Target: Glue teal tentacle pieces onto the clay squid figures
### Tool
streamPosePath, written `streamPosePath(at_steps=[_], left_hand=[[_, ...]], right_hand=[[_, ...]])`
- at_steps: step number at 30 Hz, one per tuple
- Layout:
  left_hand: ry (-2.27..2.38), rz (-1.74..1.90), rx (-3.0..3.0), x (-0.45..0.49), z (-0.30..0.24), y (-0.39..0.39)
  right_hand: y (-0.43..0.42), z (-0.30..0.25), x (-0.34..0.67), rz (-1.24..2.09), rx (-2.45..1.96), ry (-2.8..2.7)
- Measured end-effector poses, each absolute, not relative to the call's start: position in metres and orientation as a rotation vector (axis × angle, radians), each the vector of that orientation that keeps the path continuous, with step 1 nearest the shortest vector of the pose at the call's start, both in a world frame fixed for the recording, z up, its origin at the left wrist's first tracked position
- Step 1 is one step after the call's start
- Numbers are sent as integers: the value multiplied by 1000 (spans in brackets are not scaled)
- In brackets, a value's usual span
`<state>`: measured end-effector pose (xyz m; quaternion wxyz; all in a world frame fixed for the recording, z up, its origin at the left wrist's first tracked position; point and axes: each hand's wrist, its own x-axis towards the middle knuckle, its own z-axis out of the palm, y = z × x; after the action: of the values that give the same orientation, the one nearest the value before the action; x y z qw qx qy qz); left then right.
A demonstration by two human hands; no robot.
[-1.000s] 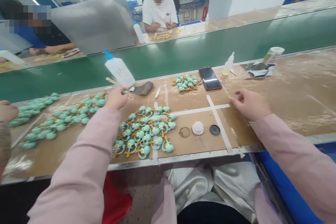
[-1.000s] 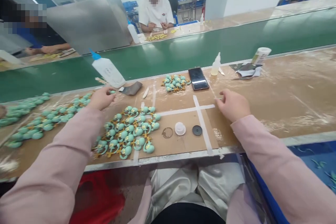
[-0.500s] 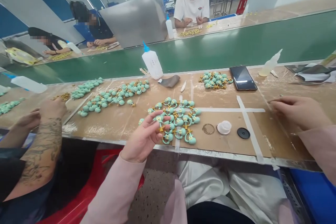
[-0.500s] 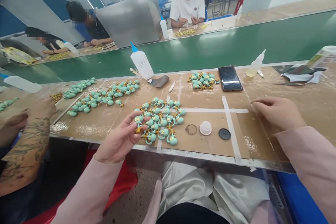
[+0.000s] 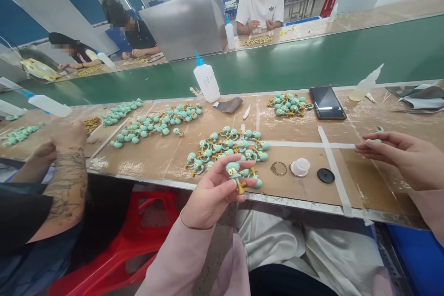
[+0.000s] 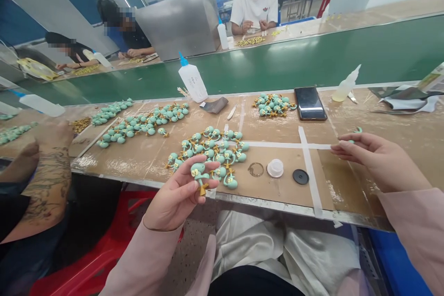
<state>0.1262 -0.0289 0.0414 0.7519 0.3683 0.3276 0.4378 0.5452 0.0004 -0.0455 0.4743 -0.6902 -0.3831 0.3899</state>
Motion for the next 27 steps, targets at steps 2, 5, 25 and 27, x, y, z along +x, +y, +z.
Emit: streamPosePath(at_steps=[2, 5, 25, 27], left_hand=[[657, 943, 768, 128, 42, -31], [577, 933, 711, 130, 41, -33], [424, 896, 654, 139, 38, -41], [389, 890, 662, 140, 38, -42]], right_hand=[[-3, -43, 542, 1085, -1598, -991], [-8, -43, 538, 1120, -1523, -1018], [-22, -51, 525, 792, -1631, -1075], [-24, -48, 521, 744, -1622, -1130]])
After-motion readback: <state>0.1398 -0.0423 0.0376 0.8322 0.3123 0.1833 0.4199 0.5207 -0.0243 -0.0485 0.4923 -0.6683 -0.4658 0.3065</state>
